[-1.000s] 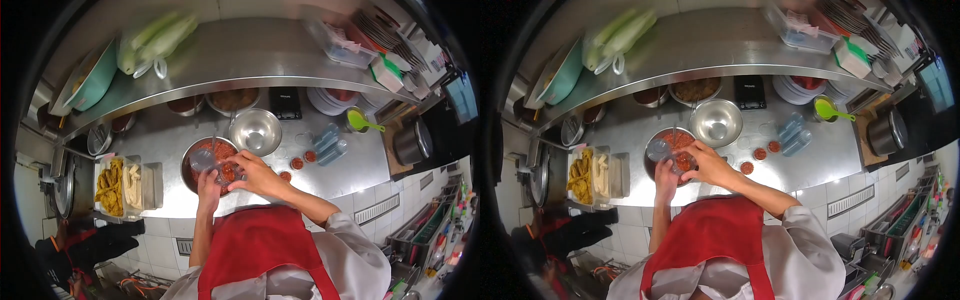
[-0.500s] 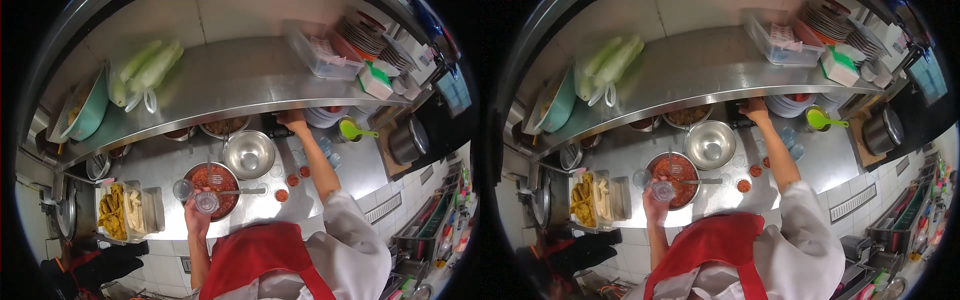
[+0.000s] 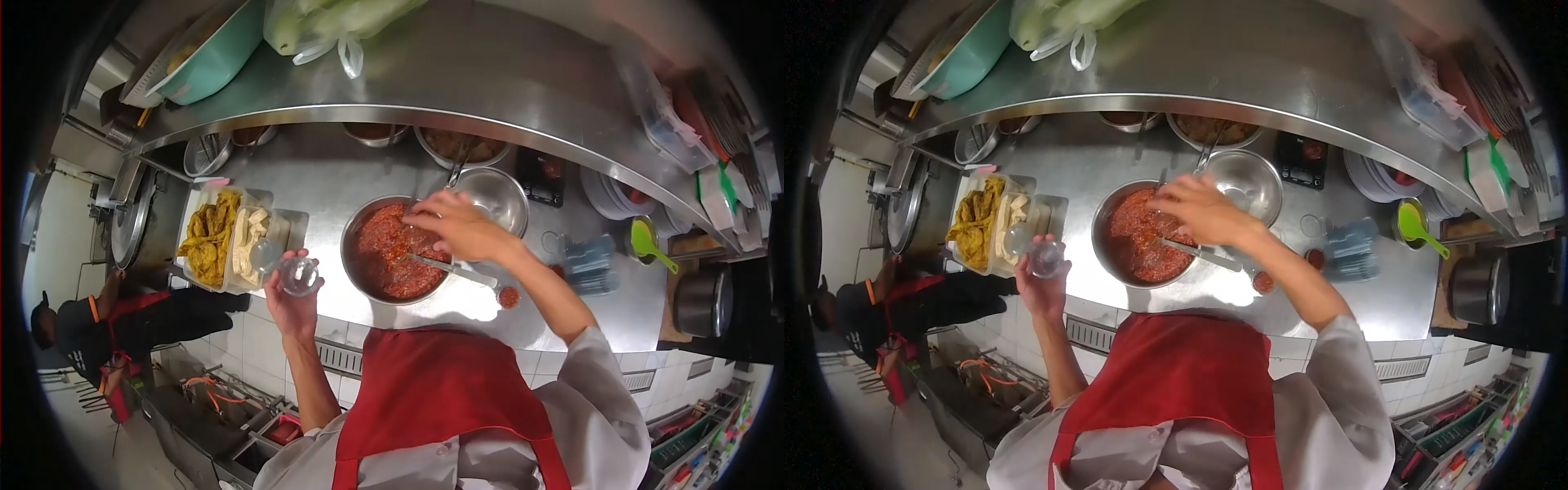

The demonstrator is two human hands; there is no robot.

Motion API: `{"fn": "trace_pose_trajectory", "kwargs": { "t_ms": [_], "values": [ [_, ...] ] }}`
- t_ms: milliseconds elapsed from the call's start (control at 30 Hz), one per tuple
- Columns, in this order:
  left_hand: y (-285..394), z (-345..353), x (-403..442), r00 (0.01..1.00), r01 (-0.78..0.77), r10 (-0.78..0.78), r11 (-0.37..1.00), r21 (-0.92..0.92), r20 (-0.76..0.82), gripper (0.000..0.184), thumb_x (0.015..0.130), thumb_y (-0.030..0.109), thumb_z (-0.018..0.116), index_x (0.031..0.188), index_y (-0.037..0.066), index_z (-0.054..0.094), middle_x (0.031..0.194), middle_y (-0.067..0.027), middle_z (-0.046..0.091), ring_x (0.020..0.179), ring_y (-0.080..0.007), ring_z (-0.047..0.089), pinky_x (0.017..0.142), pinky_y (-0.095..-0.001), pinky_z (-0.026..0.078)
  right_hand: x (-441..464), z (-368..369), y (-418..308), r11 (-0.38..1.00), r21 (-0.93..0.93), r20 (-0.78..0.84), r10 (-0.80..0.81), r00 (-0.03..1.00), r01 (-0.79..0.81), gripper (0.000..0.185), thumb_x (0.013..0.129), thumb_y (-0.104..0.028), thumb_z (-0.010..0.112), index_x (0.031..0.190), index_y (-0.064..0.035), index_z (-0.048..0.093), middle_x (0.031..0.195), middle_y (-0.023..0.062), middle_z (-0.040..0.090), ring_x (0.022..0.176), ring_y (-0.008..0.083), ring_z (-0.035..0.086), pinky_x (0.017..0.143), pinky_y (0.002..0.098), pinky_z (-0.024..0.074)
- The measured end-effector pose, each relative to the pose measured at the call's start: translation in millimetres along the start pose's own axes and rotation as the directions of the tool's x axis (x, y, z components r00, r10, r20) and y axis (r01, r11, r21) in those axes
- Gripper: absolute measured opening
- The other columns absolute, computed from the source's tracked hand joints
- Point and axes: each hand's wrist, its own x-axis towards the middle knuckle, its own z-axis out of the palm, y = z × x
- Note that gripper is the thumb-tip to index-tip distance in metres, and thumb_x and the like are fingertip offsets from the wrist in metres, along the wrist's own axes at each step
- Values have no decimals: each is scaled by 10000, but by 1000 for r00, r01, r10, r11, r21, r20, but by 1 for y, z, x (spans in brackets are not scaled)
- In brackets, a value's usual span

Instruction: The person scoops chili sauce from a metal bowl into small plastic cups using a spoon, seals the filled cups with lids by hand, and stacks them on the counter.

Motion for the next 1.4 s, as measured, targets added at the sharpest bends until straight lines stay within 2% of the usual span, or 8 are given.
{"fn": "trace_pose_trajectory", "kwargs": {
  "t_ms": [200, 300, 600, 733, 833, 1033, 1133, 1400],
  "values": [
    [-7, 9, -12, 999, 20, -19, 1000, -18, 39, 418, 1011, 372, 525, 1283, 72, 627, 1274, -143, 644, 1136, -313, 644, 804, -426, 557, 39, 44, 5, 924, -309, 421, -81, 903, 227, 512, 826, -82, 732, 1328, -168, 679, 1380, 75, 582, 1341, 279, 455, 1094, 482, 345],
    [-9, 6, -20, 1000, 7, -6, 1000, -29, 23, 412, 1013, 369, 511, 1274, 72, 627, 1265, -141, 645, 1135, -313, 644, 793, -429, 555, 37, 35, 11, 910, -318, 382, -132, 915, 264, 463, 818, -66, 724, 1272, -151, 695, 1361, 80, 588, 1312, 283, 469, 1070, 477, 351],
    [-20, -7, -14, 999, -19, 14, 990, 140, 36, 405, 1044, 430, 549, 1252, 92, 629, 1240, -105, 651, 1151, -282, 645, 874, -432, 562, 28, -54, -9, 928, 352, 289, 12, 957, -118, 647, 788, -122, 859, 1374, -98, 584, 1339, 84, 626, 1256, 256, 583, 1077, 421, 453],
    [-24, 1, -7, 998, -28, 16, 975, 218, 54, 389, 1034, 388, 595, 1252, 67, 621, 1232, -103, 650, 1167, -279, 652, 904, -441, 564, 17, -38, -1, 487, 821, 393, -100, 914, -299, 651, 873, -207, 849, 1416, -14, 544, 1325, 107, 663, 1186, 197, 662, 1000, 359, 526],
    [-34, 8, -3, 997, 8, -21, 982, 187, 72, 320, 1010, 303, 632, 1196, 43, 618, 1186, -123, 661, 1130, -298, 680, 860, -449, 604, 8, -26, -3, 154, 929, 361, -197, 911, -335, 668, 918, -231, 800, 1465, 14, 504, 1389, 151, 624, 1216, 230, 654, 1024, 362, 521],
    [-77, 17, -12, 912, 263, -301, 950, 166, 280, 274, 981, 235, 660, 1156, 29, 618, 1099, -145, 685, 1021, -293, 715, 791, -443, 641, -8, 11, -35, -120, 983, 123, -132, 984, -139, 634, 997, -302, 694, 1504, 11, 476, 1461, 188, 557, 1189, 269, 667, 997, 375, 535],
    [-97, 35, -26, 914, 270, -306, 949, 162, 265, 365, 995, 278, 661, 1239, 12, 610, 1108, -150, 702, 947, -298, 723, 782, -464, 638, -15, 2, -59, 161, 969, 190, 6, 982, -188, 494, 1019, -244, 669, 1421, 18, 553, 1266, 131, 672, 1126, 208, 671, 1000, 362, 533],
    [-110, 33, -37, 798, 437, -420, 897, 65, 433, 648, 1040, 558, 524, 1407, 24, 533, 1216, -140, 677, 1044, -291, 692, 843, -477, 599, -28, 28, -81, 194, 964, 130, 247, 960, -181, 199, 985, -107, 720, 1146, 4, 683, 1038, 65, 736, 894, 91, 681, 750, 267, 560]
  ]
}}
